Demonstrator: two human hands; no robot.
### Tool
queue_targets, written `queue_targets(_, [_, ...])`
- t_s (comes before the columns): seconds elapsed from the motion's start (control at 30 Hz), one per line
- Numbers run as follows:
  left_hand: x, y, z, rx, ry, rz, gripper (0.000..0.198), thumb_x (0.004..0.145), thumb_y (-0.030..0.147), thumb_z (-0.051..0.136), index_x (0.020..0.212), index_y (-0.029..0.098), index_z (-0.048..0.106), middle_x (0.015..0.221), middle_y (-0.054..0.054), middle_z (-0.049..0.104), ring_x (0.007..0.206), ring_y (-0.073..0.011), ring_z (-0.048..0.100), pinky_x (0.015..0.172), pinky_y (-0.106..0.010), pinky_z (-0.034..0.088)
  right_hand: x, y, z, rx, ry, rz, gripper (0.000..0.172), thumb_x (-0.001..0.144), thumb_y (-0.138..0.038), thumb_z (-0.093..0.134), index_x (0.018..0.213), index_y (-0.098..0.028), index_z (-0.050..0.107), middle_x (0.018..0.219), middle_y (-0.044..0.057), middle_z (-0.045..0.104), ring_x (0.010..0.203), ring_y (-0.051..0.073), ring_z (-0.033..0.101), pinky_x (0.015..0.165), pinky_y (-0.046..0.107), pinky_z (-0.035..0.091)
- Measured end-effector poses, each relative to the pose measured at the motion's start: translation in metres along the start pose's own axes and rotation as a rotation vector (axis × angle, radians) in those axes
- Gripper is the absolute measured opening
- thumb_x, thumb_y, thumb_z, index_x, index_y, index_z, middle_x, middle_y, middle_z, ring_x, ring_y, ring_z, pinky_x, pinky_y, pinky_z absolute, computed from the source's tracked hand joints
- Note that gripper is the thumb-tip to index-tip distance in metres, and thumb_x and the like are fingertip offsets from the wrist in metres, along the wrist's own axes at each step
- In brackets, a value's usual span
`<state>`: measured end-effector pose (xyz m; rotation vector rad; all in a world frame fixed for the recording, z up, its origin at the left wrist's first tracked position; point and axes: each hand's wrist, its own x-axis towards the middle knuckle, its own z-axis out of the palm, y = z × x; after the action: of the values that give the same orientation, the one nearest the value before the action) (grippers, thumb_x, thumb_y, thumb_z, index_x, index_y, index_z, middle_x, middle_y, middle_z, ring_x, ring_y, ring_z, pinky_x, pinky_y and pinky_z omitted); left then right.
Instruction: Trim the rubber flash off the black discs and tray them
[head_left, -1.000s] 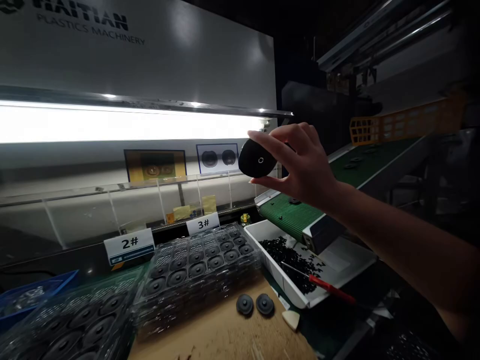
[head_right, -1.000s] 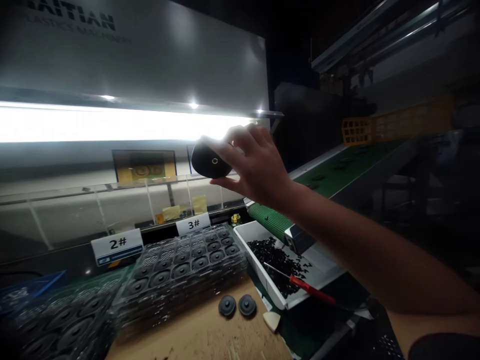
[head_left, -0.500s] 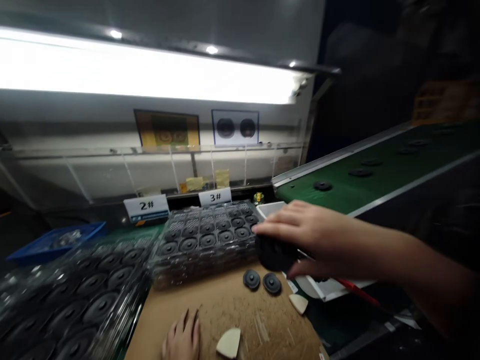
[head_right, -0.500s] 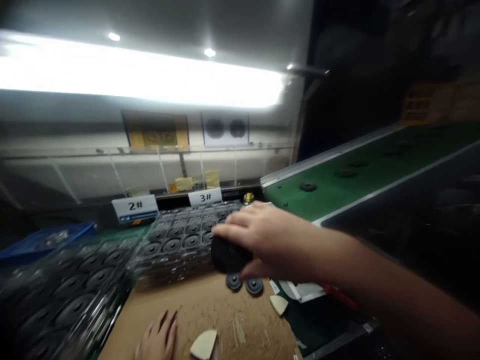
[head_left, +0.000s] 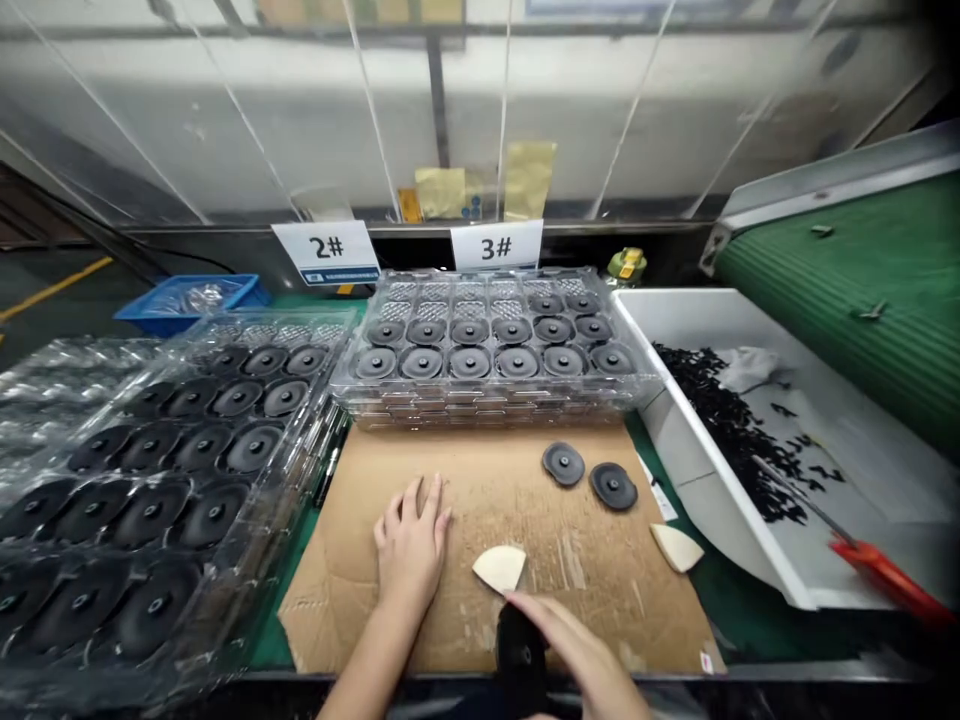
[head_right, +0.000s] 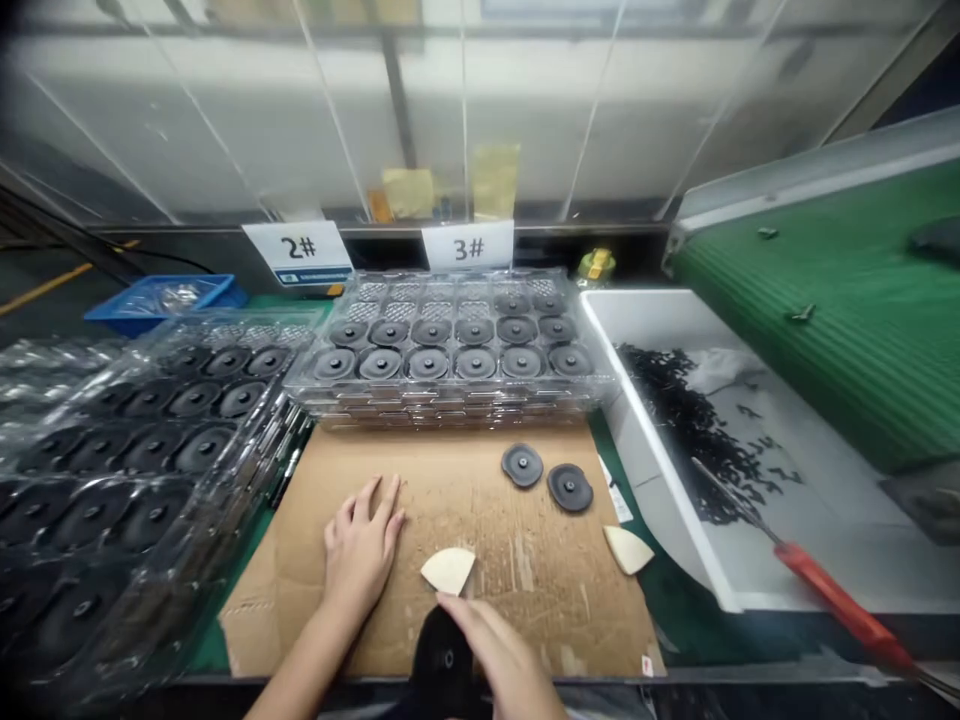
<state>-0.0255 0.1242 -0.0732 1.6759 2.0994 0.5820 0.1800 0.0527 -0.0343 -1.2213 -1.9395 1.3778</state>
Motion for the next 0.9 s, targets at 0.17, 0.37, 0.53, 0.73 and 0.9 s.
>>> queue_targets(0.17, [0.004, -0.014, -0.009, -0.315, -0.021, -0.096, 0.051, 0.087, 0.038, 0.034, 0.136, 0.023, 0.032, 0.140, -0.012, 0.036, 0.129, -0.0276, 0.027, 0.106, -0.051, 0.017, 0.022, -0.006, 0.001, -0.065, -0.033, 0.070, 0.072, 0.067, -0.043, 0.068, 0.130, -0.020, 0.043, 0.128, 0.015, 0.048, 0.119, 0.030, 0.044, 0.098, 0.042, 0.038])
queue_targets(0.37, [-0.029, -0.003, -0.034, -1.013, -0.444, -0.167, 0.062, 0.072, 0.055, 0.055, 0.125, 0.024, 0.046, 0.130, -0.013, 0.050, 0.118, -0.0263, 0.049, 0.098, -0.039, 0.040, 0.049, -0.018, -0.008, -0.171, 0.021, 0.005, 0.076, 0.065, -0.051, 0.069, 0.129, -0.024, 0.041, 0.134, 0.014, 0.038, 0.124, 0.032, 0.036, 0.098, 0.047, 0.037])
queue_targets(0.53, [-0.056, 0.021, -0.039, -1.545, -0.564, -0.463, 0.073, 0.054, 0.041, 0.077, 0.121, 0.030, 0.050, 0.137, -0.008, 0.044, 0.126, -0.0285, 0.037, 0.101, -0.038, 0.034, 0.063, -0.029, -0.006, -0.218, -0.001, -0.096, 0.079, 0.066, -0.052, 0.069, 0.132, -0.028, 0.033, 0.133, 0.011, 0.037, 0.123, 0.029, 0.034, 0.099, 0.045, 0.036])
queue_targets(0.73, [-0.064, 0.020, -0.041, -1.632, -0.544, -0.590, 0.070, 0.051, 0.035, 0.080, 0.116, 0.028, 0.054, 0.127, -0.009, 0.053, 0.117, -0.0294, 0.046, 0.096, -0.038, 0.040, 0.057, -0.036, 0.006, -0.270, -0.016, -0.118, 0.078, 0.071, -0.052, 0.064, 0.135, -0.025, 0.027, 0.133, 0.011, 0.037, 0.123, 0.028, 0.033, 0.100, 0.044, 0.034])
queue_targets(0.9, [-0.073, 0.023, -0.046, -1.683, -0.532, -0.626, 0.077, 0.049, 0.042, 0.079, 0.119, 0.025, 0.052, 0.119, -0.010, 0.058, 0.097, -0.0261, 0.060, 0.085, -0.035, 0.047, 0.046, -0.026, 0.007, -0.324, -0.026, -0.115, 0.079, 0.076, -0.053, 0.057, 0.140, -0.027, 0.018, 0.140, 0.009, 0.029, 0.126, 0.029, 0.029, 0.102, 0.047, 0.031])
